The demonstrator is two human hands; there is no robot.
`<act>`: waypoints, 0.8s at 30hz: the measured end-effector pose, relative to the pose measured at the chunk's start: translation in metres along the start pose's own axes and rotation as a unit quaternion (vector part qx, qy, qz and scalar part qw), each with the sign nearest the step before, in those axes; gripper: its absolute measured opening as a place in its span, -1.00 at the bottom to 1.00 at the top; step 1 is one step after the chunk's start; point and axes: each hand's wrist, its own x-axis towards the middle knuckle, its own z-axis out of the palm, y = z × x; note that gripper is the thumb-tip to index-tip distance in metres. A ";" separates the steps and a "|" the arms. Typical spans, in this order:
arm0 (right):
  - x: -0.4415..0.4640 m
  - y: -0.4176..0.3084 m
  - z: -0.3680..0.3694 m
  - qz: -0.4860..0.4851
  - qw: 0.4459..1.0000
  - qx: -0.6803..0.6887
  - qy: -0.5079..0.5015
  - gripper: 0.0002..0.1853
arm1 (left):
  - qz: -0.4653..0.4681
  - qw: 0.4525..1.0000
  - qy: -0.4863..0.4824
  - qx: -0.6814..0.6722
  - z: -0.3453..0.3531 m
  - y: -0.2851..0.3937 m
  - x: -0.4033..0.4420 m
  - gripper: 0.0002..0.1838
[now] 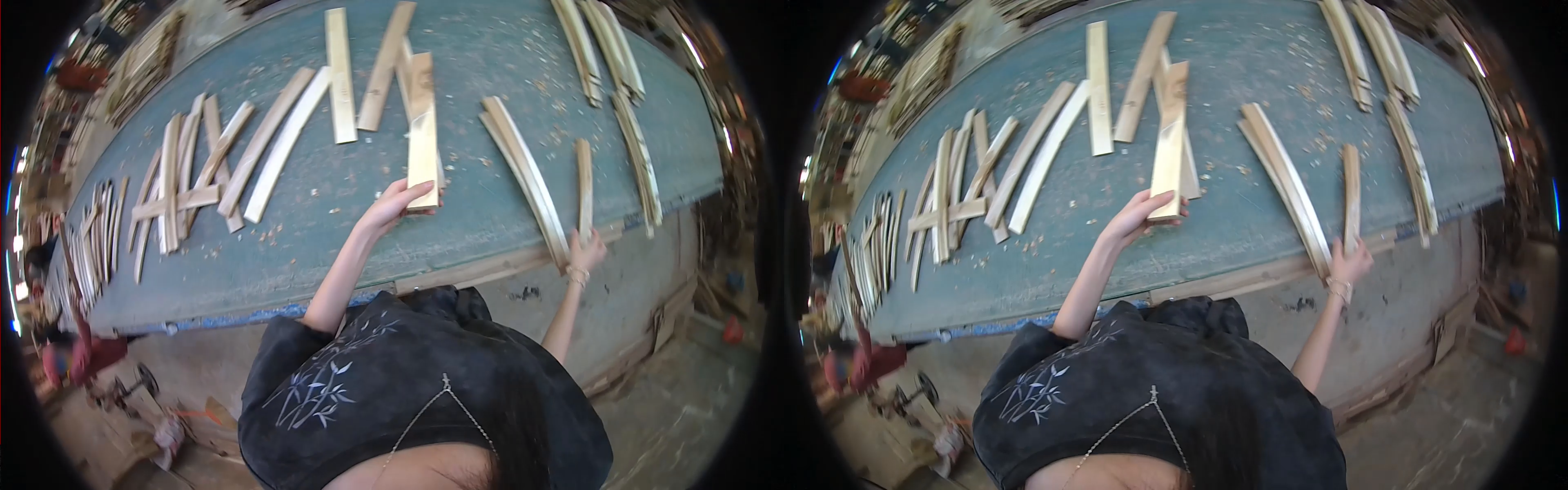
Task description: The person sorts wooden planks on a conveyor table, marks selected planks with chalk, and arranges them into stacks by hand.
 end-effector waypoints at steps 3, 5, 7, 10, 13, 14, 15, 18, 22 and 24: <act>-0.001 -0.056 -0.009 -0.095 0.970 0.191 -0.115 -0.29 | -0.005 0.992 0.025 -0.121 0.044 -0.002 -0.012 -0.60; 0.003 -0.066 0.004 -0.154 0.963 0.119 -0.184 -0.12 | -0.029 0.994 0.003 -0.103 0.060 -0.014 -0.015 -0.58; 0.008 -0.072 0.017 -0.152 0.957 0.110 -0.220 -0.11 | -0.037 0.997 0.001 -0.065 0.073 -0.025 -0.018 -0.52; 0.009 -0.075 0.019 -0.151 0.954 0.118 -0.231 -0.12 | -0.047 0.997 -0.016 -0.059 0.090 -0.036 -0.025 -0.53; 0.019 -0.082 0.019 -0.025 0.924 0.288 -0.251 -0.18 | -0.029 0.999 0.005 -0.046 0.127 -0.054 -0.022 -0.72; 0.024 -0.092 0.012 0.098 0.851 0.431 -0.283 -0.21 | -0.025 0.998 -0.019 -0.063 0.136 -0.065 -0.016 -0.72; 0.032 -0.098 0.001 0.096 0.815 0.470 -0.325 -0.26 | -0.012 0.997 -0.015 -0.073 0.148 -0.076 -0.009 -0.71; 0.055 -0.133 -0.042 0.157 0.684 0.541 -0.464 -0.27 | 0.004 0.997 -0.028 -0.078 0.186 -0.093 0.012 -0.68; 0.076 -0.151 -0.022 -0.074 0.841 0.291 -0.450 -0.30 | 0.033 0.999 -0.024 0.026 0.222 -0.115 0.044 -0.67; 0.072 -0.145 0.007 -0.171 0.928 0.052 -0.327 -0.32 | -0.019 0.967 -0.105 0.231 0.215 -0.124 0.064 -0.63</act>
